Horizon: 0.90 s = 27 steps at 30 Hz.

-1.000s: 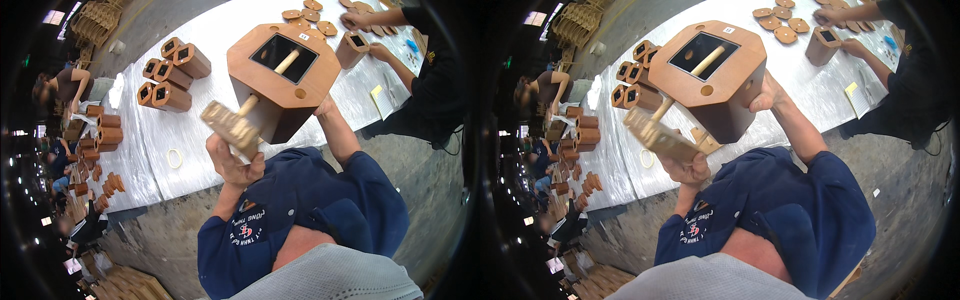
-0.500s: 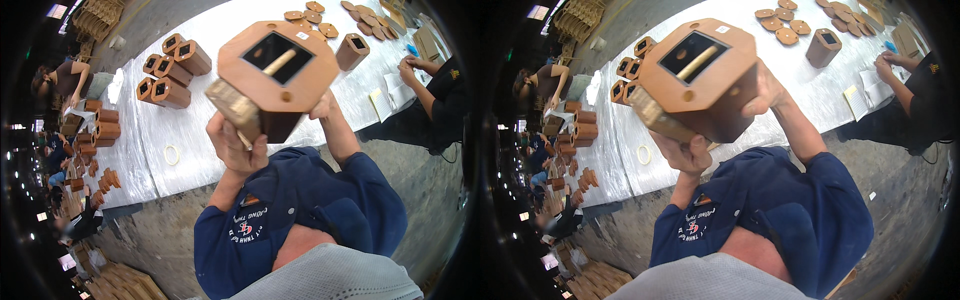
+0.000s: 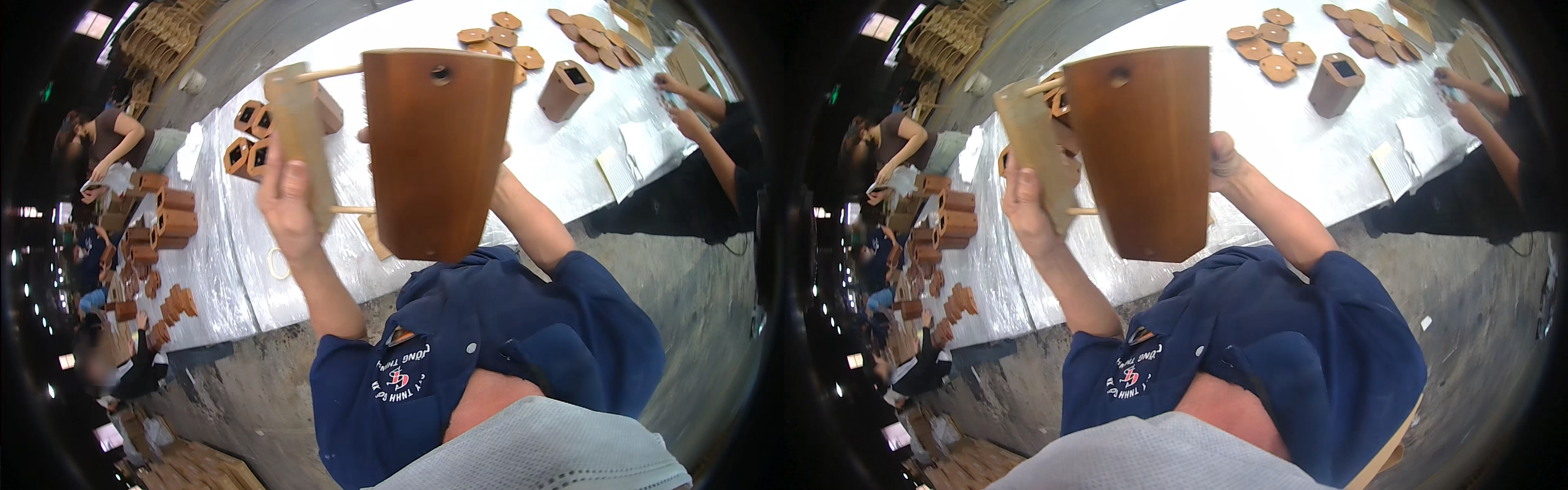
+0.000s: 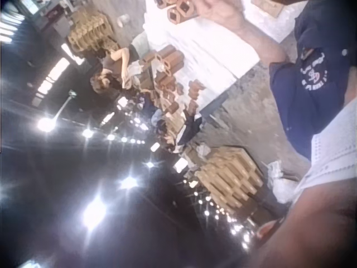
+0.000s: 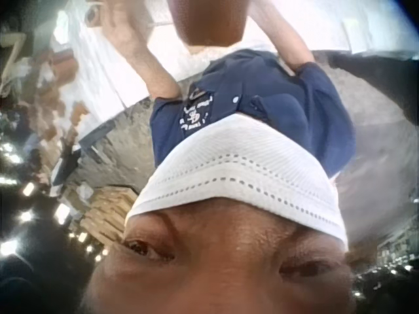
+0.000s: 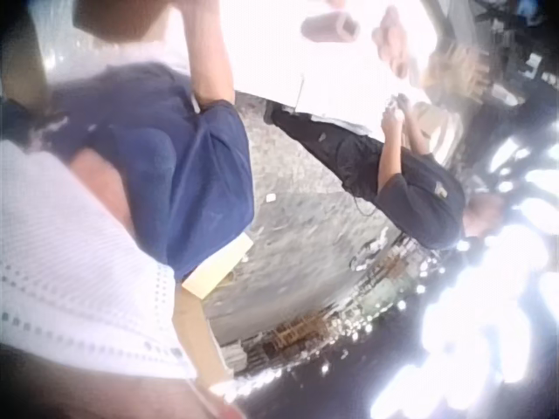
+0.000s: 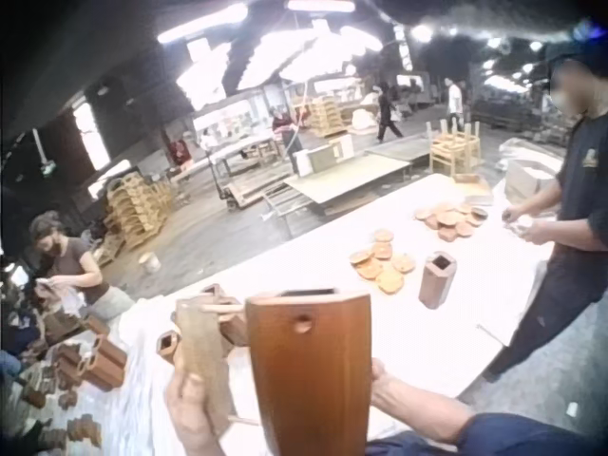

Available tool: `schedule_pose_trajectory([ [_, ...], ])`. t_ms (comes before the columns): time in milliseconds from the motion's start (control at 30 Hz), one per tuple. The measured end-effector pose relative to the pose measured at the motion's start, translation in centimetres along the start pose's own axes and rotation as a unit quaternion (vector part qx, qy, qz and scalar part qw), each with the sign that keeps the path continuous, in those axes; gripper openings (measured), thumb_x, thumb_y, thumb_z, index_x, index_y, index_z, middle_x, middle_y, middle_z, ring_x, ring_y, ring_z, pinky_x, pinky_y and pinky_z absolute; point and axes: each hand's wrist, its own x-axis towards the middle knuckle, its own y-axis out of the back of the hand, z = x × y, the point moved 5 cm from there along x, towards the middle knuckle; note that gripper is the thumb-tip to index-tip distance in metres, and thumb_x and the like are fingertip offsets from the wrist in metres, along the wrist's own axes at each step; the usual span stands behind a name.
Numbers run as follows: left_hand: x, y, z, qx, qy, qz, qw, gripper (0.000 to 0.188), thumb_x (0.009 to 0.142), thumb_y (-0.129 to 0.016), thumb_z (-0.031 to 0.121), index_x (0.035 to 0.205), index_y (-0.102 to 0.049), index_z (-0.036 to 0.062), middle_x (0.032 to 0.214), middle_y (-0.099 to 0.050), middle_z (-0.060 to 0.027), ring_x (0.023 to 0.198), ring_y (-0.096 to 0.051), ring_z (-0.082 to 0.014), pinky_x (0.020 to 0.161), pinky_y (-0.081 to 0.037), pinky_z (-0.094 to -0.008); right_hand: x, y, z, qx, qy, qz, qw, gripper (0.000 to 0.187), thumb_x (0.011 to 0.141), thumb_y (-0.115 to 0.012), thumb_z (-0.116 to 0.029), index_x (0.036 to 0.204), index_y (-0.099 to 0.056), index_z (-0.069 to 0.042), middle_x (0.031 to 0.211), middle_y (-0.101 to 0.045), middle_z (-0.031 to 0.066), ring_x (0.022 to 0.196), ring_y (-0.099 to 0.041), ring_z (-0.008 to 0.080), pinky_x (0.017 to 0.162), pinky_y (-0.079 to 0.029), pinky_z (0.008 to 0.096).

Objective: The person assembles small hexagonal wooden boxes by inserting a wooden mallet into the top opening and tapping it to secure the fit. They repeatedly pick up boxes, insert the mallet, and place the finished units on a table or cardboard on the floor.

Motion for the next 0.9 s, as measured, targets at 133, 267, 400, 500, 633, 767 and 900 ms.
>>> schedule_pose_trajectory([
  [133, 1.6, 11.4, -0.7, 0.003, -0.02, 0.135, 0.991, 0.058, 0.093, -0.06, 0.031, 0.135, -0.045, -0.0059, 0.107, -0.063, -0.0191, 0.09, -0.064, -0.0234, 0.077, -0.054, -0.0331, -0.1, -4.4, -3.4, 0.08, 0.112, -0.043, 0.99, 0.081, 0.077, -0.076, -0.052, 0.136, -0.049, -0.003, 0.13, -0.059, 0.0148, 0.116, -0.061, 0.0265, 0.097, -0.053, 0.0435],
  [267, -3.3, 7.5, 7.1, 0.019, -0.189, 0.26, 0.947, 0.066, 0.09, -0.064, 0.038, 0.135, -0.044, -0.006, 0.111, -0.06, -0.0218, 0.094, -0.063, -0.0265, 0.076, -0.055, -0.0347, 0.3, -1.3, -5.4, 0.01, 0.17, -0.016, 0.985, 0.078, 0.079, -0.074, -0.052, 0.134, -0.05, -0.002, 0.126, -0.061, 0.0141, 0.113, -0.063, 0.026, 0.094, -0.055, 0.0422],
  [400, -6.0, 2.8, 7.3, 0.129, -0.243, 0.26, 0.925, 0.071, 0.089, -0.064, 0.037, 0.139, -0.04, -0.0079, 0.122, -0.056, -0.0218, 0.106, -0.059, -0.026, 0.086, -0.05, -0.0352, 0.4, -0.3, -6.8, -0.032, 0.174, 0.02, 0.984, 0.081, 0.075, -0.077, -0.054, 0.131, -0.052, -0.001, 0.121, -0.063, 0.0138, 0.109, -0.065, 0.0262, 0.092, -0.056, 0.0418],
  [500, -6.4, 1.4, 6.7, 0.162, -0.203, 0.217, 0.941, 0.075, 0.091, -0.062, 0.034, 0.145, -0.034, -0.0091, 0.131, -0.053, -0.0207, 0.109, -0.057, -0.0244, 0.092, -0.048, -0.0332, -0.1, 0.3, -7.3, -0.088, 0.181, 0.066, 0.977, 0.084, 0.072, -0.08, -0.053, 0.131, -0.052, 0.0, 0.12, -0.064, 0.0134, 0.108, -0.065, 0.0265, 0.091, -0.057, 0.0413],
  [633, -6.5, 0.5, 7.1, 0.151, -0.225, 0.169, 0.948, 0.073, 0.092, -0.06, 0.029, 0.146, -0.031, -0.0097, 0.131, -0.053, -0.0212, 0.109, -0.057, -0.0239, 0.092, -0.047, -0.0326, -0.3, 0.2, -7.6, -0.13, 0.177, 0.056, 0.974, 0.086, 0.069, -0.085, -0.048, 0.131, -0.051, 0.0, 0.12, -0.064, 0.0126, 0.107, -0.066, 0.0268, 0.091, -0.057, 0.0406],
  [767, -6.8, -0.4, 6.7, 0.163, -0.271, 0.085, 0.945, 0.073, 0.089, -0.069, 0.029, 0.147, -0.036, -0.0023, 0.116, -0.05, -0.0149, 0.1, -0.051, -0.0213, 0.077, -0.045, -0.032, -0.5, 0.5, -8.5, -0.185, 0.172, 0.049, 0.966, 0.09, 0.065, -0.088, -0.046, 0.132, -0.05, 0.001, 0.121, -0.063, 0.0117, 0.11, -0.064, 0.0258, 0.092, -0.056, 0.0396],
  [900, -7.5, -0.5, 6.3, 0.189, -0.258, 0.048, 0.946, 0.074, 0.087, -0.072, 0.03, 0.147, -0.037, 0.0008, 0.117, -0.049, -0.0188, 0.101, -0.053, -0.0261, 0.078, -0.046, -0.0351, -0.5, -0.8, -8.0, -0.223, 0.168, 0.037, 0.96, 0.093, 0.063, -0.09, -0.042, 0.134, -0.048, 0.002, 0.123, -0.061, 0.0123, 0.115, -0.06, 0.0244, 0.094, -0.053, 0.0388],
])
